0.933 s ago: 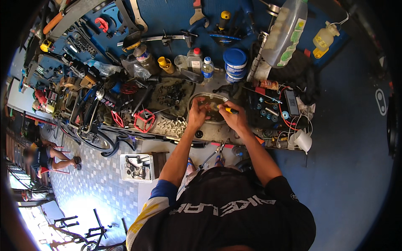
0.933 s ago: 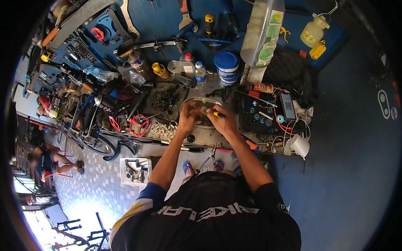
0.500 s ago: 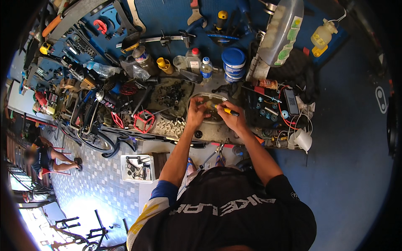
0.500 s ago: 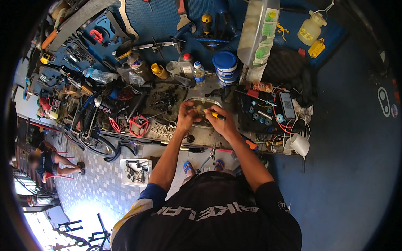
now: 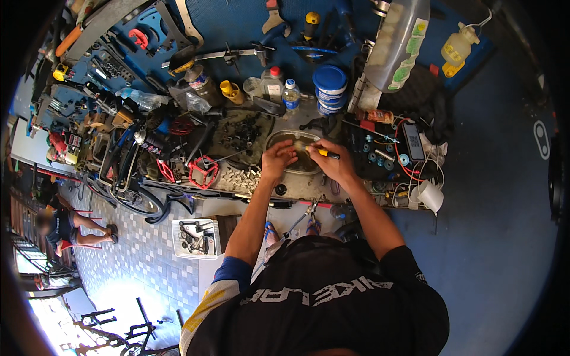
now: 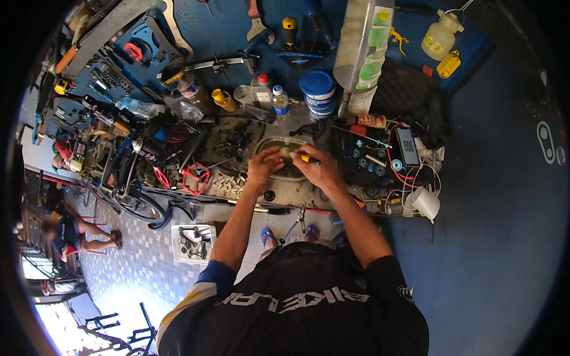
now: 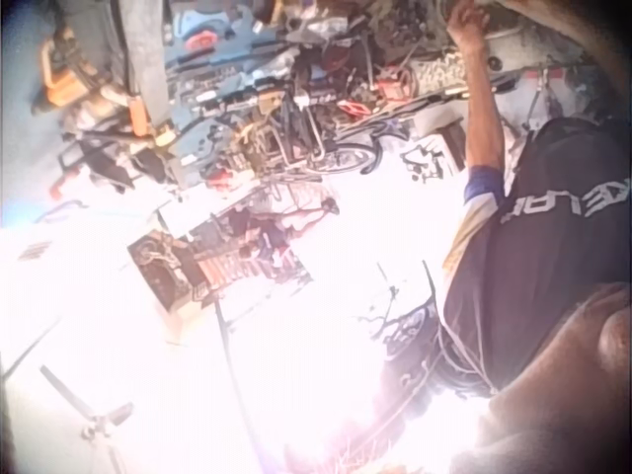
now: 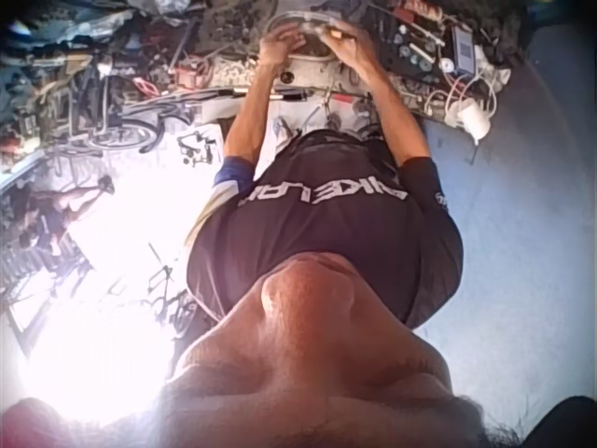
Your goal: The person scrubs small bicycle parts in a metal tray using a yellow brush and liquid, then places the cleaned parts into a white plastic container. The person repeats this process for multiple parts.
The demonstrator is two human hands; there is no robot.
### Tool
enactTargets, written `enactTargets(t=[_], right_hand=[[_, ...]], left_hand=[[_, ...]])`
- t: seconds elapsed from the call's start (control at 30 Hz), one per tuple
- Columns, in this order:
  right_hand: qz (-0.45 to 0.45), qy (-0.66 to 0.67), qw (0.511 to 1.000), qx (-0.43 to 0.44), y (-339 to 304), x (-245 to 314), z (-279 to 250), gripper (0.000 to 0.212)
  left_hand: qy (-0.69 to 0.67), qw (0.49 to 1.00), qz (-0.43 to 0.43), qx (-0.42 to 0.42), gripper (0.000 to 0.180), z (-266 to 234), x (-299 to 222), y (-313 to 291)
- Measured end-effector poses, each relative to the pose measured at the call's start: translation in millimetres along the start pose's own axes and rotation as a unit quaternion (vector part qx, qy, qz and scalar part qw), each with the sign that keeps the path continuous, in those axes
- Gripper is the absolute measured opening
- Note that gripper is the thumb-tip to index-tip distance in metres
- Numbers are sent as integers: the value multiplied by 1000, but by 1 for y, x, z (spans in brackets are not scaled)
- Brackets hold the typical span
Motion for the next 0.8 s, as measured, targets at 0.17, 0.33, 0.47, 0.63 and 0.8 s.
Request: enactTargets(t=[0.17,0.33,0.47,0.63,0.8], right_hand=[[-57,26,998,3,14,19,8,23],[-28,18,999,-1,10,17,9,22],[-42,-32,998,-25,3,2,-2,22],[-18,-100,995,23,-7,-17,-9,24],[-39,-237,969,64,-20,-26,-7,22]], left_hand=[[136,990,31,-16,42,12,-16,-2],[142,987,74,-30,39,3,-18,-1],[92,995,19,-36,33,-2,-5,2],[122,992,33,-26,26,-5,-3,11],[80,996,-34,-8,23,0,9,16]])
Point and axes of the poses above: each hand's wrist, its own y-axis towards the middle knuckle, its own z-axis out of the palm, x = y × z, the point moved 10 cm from there along y, towards the middle knuckle, and after that the axes turned 15 degrees about -z, right-handed, at the moved point
